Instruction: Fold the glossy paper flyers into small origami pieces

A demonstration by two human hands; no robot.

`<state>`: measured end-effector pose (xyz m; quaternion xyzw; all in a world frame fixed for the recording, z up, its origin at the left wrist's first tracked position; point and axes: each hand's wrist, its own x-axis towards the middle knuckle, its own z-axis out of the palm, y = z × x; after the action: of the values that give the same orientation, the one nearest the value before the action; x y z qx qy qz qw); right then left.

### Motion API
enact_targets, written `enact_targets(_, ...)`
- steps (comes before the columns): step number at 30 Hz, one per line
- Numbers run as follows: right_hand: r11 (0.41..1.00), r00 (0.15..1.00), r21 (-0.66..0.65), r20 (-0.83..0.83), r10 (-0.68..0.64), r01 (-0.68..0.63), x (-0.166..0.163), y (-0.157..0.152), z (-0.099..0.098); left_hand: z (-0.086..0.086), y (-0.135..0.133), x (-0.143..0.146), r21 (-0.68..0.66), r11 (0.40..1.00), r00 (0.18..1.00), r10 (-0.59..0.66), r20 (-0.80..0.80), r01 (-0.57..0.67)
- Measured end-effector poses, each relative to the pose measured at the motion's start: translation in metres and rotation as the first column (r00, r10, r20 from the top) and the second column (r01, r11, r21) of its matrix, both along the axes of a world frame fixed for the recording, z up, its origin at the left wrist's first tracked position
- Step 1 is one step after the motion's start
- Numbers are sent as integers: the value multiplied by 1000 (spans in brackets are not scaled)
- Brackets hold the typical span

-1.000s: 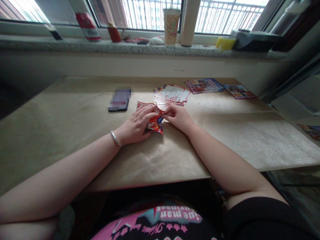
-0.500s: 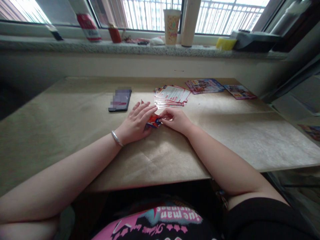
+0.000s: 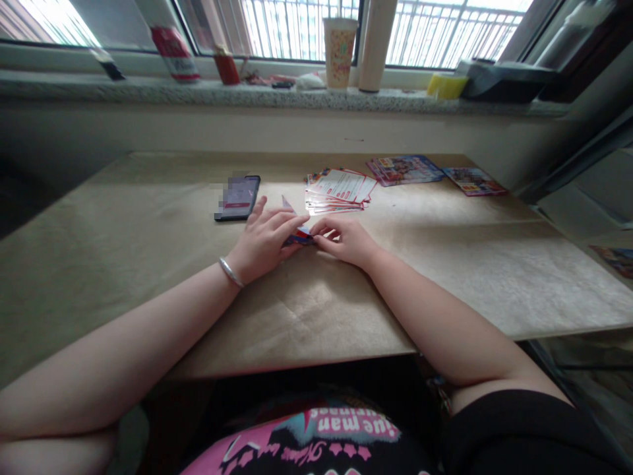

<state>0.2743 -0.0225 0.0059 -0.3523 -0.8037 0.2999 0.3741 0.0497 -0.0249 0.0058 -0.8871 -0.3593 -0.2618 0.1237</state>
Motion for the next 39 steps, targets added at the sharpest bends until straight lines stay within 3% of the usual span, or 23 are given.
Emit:
enact_targets(6, 1000, 999, 24, 31, 13, -13, -3, 1, -4, -2, 3, 0, -38, 999, 999, 24, 40, -22)
enact_targets(14, 988, 987, 72, 84, -139, 133, -12, 8, -12, -3, 2, 1, -83, 997, 997, 11, 72, -5)
enact_targets(19, 984, 984, 95, 77, -159, 152, -15, 6, -13, -3, 3, 1, -66, 998, 997, -2, 79, 7)
enact_targets(32, 974, 977, -73, 3, -214, 214, -26, -1, -11, 1, 3, 0, -69, 997, 960, -18, 279, 39)
enact_targets(39, 978, 981, 82, -23, -193, 194, -23, -2, -8, 5, 0, 1, -119, 992, 933, 3, 360, 43)
